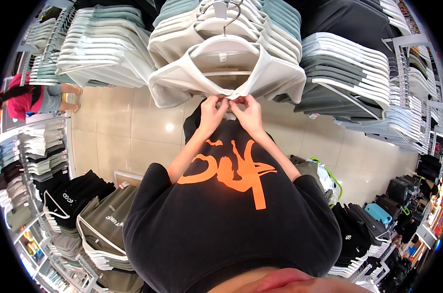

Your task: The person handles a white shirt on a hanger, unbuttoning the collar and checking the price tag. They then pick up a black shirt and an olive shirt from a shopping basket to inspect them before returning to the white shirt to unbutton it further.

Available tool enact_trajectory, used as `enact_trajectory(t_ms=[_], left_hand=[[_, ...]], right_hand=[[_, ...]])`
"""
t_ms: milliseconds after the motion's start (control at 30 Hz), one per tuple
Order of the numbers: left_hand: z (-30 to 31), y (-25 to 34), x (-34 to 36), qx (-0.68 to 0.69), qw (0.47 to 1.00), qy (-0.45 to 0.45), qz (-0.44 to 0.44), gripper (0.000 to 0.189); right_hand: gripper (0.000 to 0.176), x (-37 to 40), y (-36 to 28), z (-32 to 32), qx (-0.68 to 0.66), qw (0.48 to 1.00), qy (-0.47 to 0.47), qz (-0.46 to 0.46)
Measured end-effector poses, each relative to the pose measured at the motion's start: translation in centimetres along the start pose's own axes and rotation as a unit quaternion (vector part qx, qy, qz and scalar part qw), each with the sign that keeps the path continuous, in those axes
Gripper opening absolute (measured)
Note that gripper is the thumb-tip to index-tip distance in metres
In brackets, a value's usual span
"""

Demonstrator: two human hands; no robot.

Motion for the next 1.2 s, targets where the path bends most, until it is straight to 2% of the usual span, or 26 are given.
enact_trajectory(t_ms=[100, 300, 500, 733, 833, 933, 1100, 1200], left_hand=[[0.1, -0.1, 0.0, 0.116, 0.989, -0.028, 0.090, 0.016], [-0.1, -0.1, 0.1, 0.185, 0.978, -0.009, 0.097, 0.014], [0.3, 0.9, -0.1, 0.034, 0.999, 0.001, -0.006, 0.012], [0.2, 2.0, -0.4, -0.013, 0.999, 0.001, -0.039, 0.012], [0.4, 1.9, -0.6, -0.039, 0.998, 0.005, -0.050, 0.012], [0.5, 2.0, -0.6, -0.053, 0.997, 0.009, -0.056, 0.012], [1.0, 2.2, -0.9, -0.092, 0.992, -0.010, -0.084, 0.012], [2.0, 2.8, -1.7, -0.187, 0.969, -0.028, -0.159, 0.015]], right_hand=[[0.018, -0.3, 0.3, 0.2, -0.011, 0.999, -0.030, 0.009], [0.019, -0.8, 1.3, 0.6, -0.031, 0.998, -0.052, 0.036], [0.021, -0.6, 2.4, 0.4, -0.056, 0.997, -0.043, 0.044], [0.020, -0.6, 2.0, 0.4, -0.058, 0.998, 0.014, 0.029], [0.018, -0.4, 1.1, 0.4, -0.057, 0.998, -0.003, 0.034], [0.017, -0.2, -0.2, 0.3, -0.160, 0.987, -0.011, -0.003], [0.015, -1.1, 0.0, 0.2, -0.183, 0.981, 0.004, -0.062], [0.011, -1.6, 0.8, 0.3, -0.189, 0.979, 0.028, -0.065]])
Point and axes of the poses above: each hand's wrist, its own x-axis away from the middle knuckle, its own z-axis out of the back of the hand, y = z × x, the point moved 2 cm from there along -x, towards the middle knuckle, and after that the axes turned 6 degrees about -y, right-handed, at the moved point
